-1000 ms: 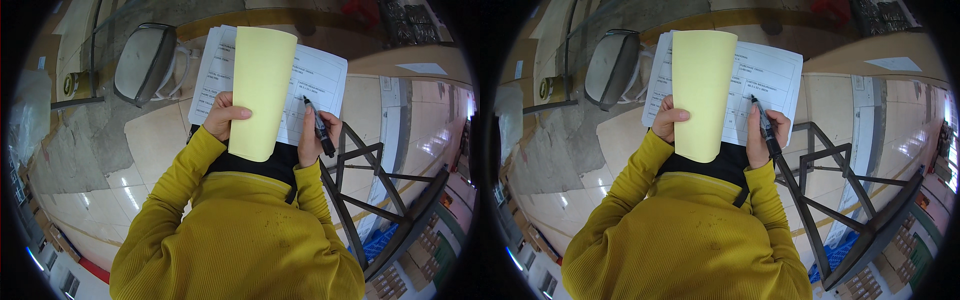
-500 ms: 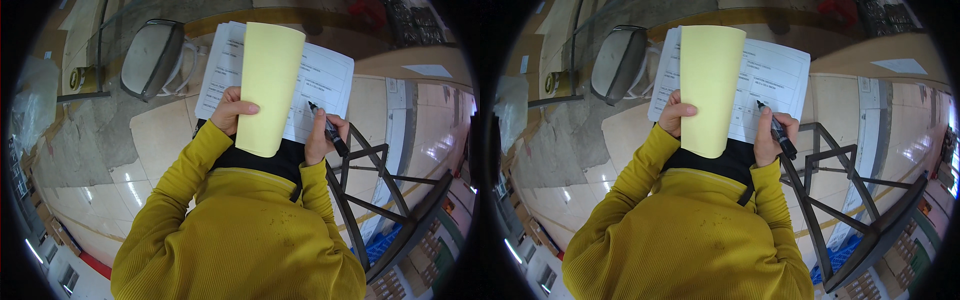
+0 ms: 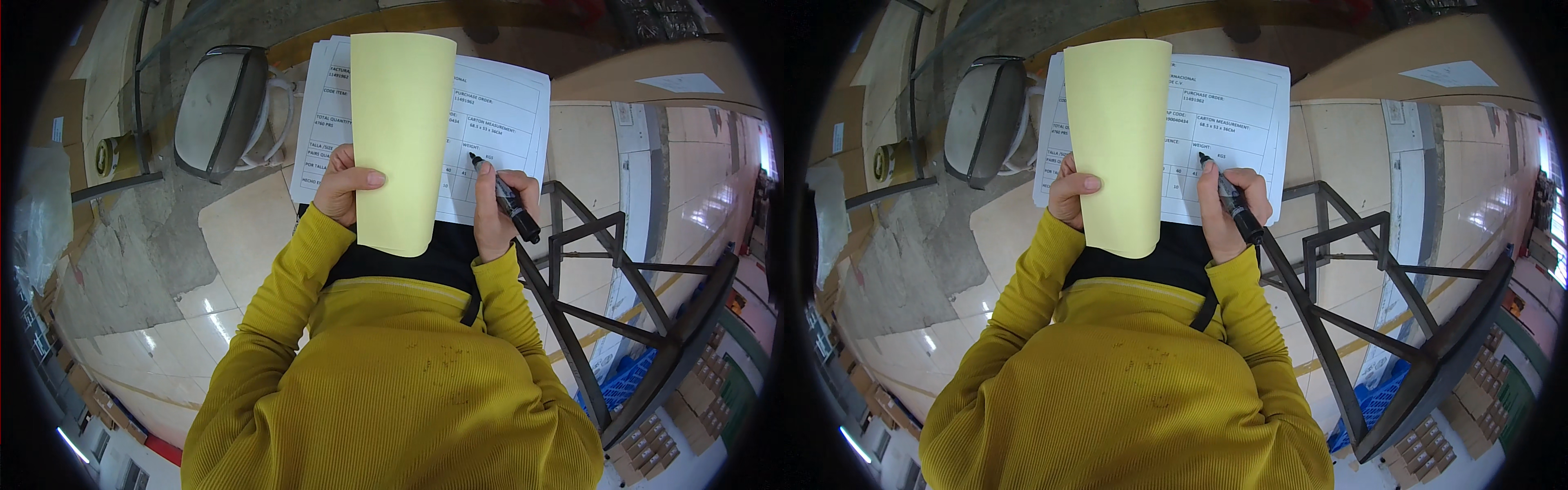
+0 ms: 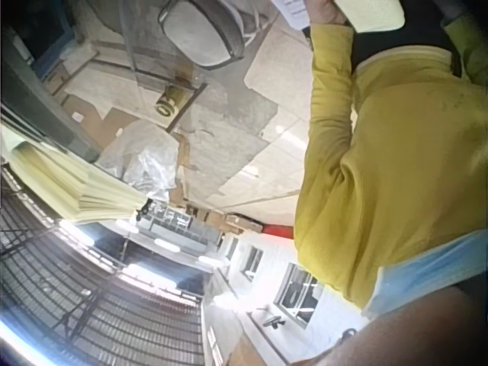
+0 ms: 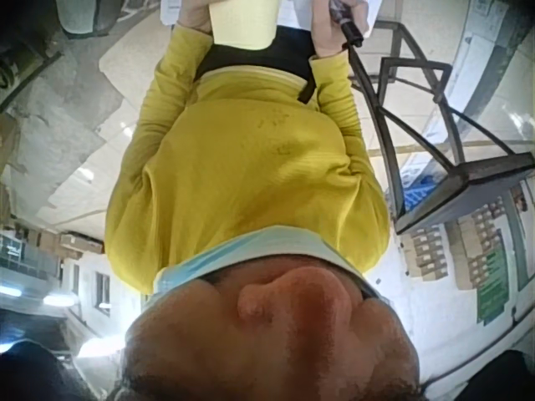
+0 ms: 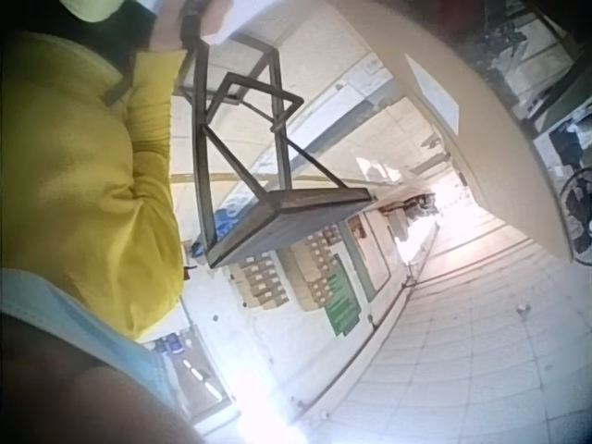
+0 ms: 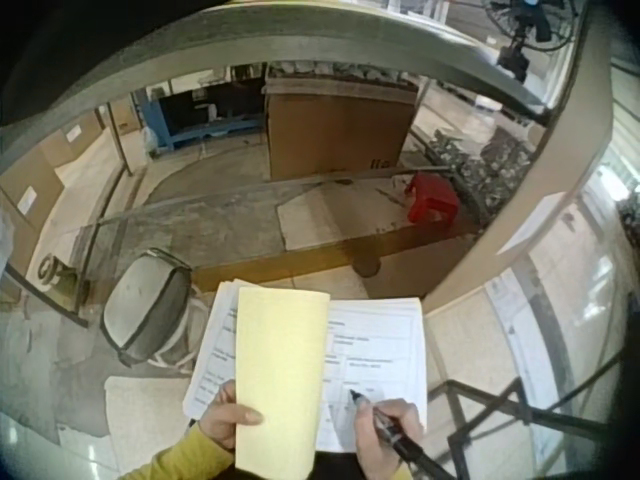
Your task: Fill out production logs and organize paperwork on a desk in a manufacturing facility.
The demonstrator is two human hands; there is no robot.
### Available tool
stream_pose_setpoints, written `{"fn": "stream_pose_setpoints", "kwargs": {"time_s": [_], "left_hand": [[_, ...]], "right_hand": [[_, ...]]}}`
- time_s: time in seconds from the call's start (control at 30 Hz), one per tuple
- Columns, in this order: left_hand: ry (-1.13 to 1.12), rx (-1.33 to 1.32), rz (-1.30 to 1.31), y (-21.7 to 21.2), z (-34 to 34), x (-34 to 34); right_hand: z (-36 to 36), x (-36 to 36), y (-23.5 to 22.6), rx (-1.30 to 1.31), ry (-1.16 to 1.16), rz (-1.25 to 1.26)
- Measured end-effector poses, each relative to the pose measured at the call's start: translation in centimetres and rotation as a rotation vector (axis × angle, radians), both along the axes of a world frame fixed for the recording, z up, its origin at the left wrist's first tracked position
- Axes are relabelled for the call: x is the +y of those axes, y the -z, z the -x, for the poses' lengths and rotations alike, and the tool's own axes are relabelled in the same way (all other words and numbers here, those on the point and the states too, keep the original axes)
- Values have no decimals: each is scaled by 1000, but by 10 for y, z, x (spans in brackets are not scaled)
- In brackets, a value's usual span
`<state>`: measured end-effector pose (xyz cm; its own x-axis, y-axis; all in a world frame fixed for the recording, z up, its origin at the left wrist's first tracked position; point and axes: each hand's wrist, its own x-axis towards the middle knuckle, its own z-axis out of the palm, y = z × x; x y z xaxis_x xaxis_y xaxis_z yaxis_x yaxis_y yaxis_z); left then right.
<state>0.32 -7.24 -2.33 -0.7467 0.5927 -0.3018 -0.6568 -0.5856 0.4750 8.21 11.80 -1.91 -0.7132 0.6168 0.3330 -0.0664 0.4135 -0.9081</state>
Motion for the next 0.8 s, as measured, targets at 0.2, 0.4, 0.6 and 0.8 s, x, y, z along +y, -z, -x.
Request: {"fn": "stream_pose_setpoints", "kwargs": {"time_s": [0.2, 0.4, 0.6, 0.8], "left_hand": [[-6, -10, -7, -1, 0, 0], [1, -14, -1, -1, 1, 0], [12, 5, 14, 0, 1, 0], [5, 3, 16, -1, 1, 0]], "right_hand": [[2, -2, -8, -36, 6, -49], [4, 0, -6, -45, -15, -82], [1, 0, -2, 12, 24, 44], [4, 1, -3, -20, 24, -30]]}}
